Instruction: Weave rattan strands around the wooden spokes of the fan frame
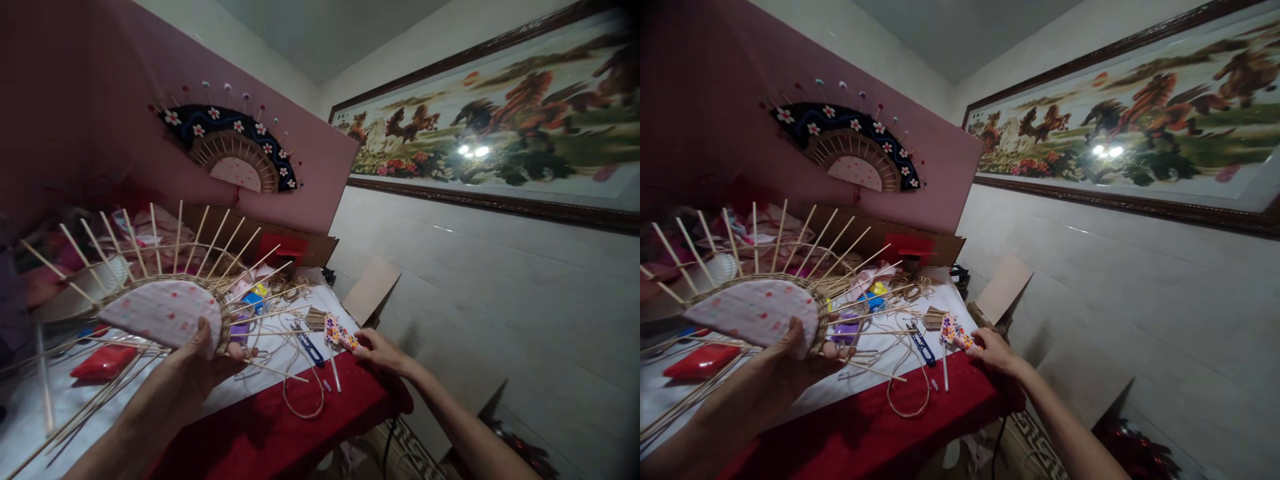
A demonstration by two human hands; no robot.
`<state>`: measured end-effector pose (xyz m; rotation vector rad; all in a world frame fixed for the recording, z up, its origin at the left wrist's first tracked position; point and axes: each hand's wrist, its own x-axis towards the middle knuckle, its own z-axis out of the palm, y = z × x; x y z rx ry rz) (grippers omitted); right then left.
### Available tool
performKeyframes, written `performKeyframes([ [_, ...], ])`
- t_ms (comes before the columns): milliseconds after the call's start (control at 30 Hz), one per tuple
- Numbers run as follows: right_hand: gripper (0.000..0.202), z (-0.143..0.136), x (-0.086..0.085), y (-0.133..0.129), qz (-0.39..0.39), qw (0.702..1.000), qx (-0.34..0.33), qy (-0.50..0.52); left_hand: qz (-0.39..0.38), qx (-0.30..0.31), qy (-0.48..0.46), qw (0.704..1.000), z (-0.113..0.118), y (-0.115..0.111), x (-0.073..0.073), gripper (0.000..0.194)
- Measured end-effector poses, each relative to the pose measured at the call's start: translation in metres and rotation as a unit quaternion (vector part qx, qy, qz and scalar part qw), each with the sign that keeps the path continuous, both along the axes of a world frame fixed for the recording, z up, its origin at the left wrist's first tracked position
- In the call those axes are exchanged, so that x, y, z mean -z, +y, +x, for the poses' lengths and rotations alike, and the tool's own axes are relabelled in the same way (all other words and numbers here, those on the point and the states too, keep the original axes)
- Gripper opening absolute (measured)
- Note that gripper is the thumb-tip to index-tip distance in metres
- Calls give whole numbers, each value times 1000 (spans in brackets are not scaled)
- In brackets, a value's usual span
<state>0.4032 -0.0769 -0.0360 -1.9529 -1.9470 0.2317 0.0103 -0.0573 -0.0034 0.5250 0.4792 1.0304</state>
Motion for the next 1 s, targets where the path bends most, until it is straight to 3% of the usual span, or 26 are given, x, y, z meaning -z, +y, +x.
performKeyframes([
  [267, 32, -21, 12, 7, 55, 998, -11, 11, 68, -16, 37, 997, 0, -1, -1, 23],
  [467, 26, -19, 14, 0, 100, 993, 10, 54, 44, -11, 24, 999, 0, 0, 1, 24],
  [767, 34, -23, 19, 0, 139, 981, 0, 132, 76, -10, 52, 996, 1, -3, -1, 17],
  [1000, 36, -23, 18, 4, 141, 983, -13, 120, 51, 3, 41, 998, 1, -3, -3, 22],
])
